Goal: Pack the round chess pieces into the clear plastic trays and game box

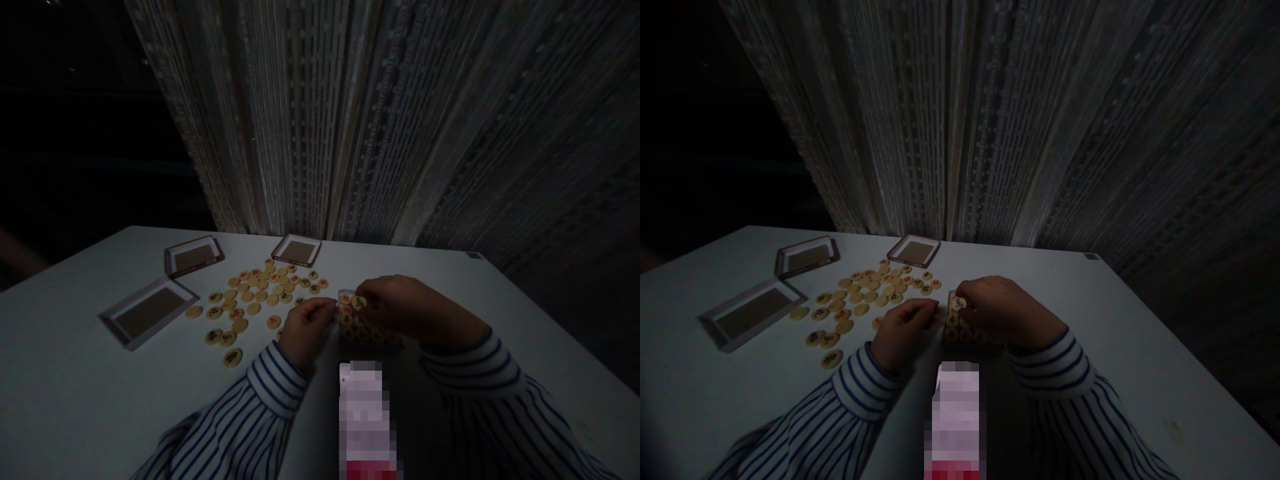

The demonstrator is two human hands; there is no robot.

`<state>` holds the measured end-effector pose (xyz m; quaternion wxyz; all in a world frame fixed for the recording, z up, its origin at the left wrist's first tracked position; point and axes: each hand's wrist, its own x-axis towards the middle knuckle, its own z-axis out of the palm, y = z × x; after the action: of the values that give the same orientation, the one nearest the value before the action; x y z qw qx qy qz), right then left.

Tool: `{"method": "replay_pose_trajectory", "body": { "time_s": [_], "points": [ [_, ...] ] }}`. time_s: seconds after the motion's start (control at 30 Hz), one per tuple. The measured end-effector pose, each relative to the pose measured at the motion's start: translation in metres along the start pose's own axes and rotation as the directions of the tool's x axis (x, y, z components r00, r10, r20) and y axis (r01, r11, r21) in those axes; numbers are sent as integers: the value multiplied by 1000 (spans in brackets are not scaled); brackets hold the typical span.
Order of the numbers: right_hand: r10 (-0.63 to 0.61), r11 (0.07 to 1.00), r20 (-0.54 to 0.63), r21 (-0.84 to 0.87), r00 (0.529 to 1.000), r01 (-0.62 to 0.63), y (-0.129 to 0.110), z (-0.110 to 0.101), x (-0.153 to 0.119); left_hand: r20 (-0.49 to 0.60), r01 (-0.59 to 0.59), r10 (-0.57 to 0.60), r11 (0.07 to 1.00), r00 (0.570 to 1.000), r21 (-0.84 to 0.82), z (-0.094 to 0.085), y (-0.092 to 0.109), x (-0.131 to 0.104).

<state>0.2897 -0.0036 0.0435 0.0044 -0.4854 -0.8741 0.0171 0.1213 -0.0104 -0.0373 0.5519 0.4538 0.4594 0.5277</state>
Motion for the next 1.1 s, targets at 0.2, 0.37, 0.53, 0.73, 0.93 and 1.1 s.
{"method": "replay_pose_trajectory", "body": {
  "time_s": [0.2, 0.37, 0.53, 0.73, 0.93, 1.1],
  "points": [
    [85, 996, 69, 30, 994, -88, 10, 1, -4, -20, -19, 21, 995, 1000, 101, 3, -2, 0],
    [97, 993, 111, 50, 989, -103, 16, 9, -3, 22, -75, 72, 975, 997, 210, 2, -7, 0],
    [103, 994, 179, 27, 978, -109, 20, 12, -1, 98, -123, 100, 956, 990, 265, 3, -9, -1],
    [118, 993, 237, -24, 964, -115, 19, 11, 0, 124, -149, 119, 949, 985, 278, 1, -11, 0],
    [135, 991, 294, -44, 946, -128, 22, 18, 2, 123, -161, 130, 944, 984, 287, -2, -16, 2],
    [156, 988, 309, -36, 938, -153, 21, 20, 3, 111, -133, 105, 951, 988, 280, 0, -14, 2]
  ]
}}
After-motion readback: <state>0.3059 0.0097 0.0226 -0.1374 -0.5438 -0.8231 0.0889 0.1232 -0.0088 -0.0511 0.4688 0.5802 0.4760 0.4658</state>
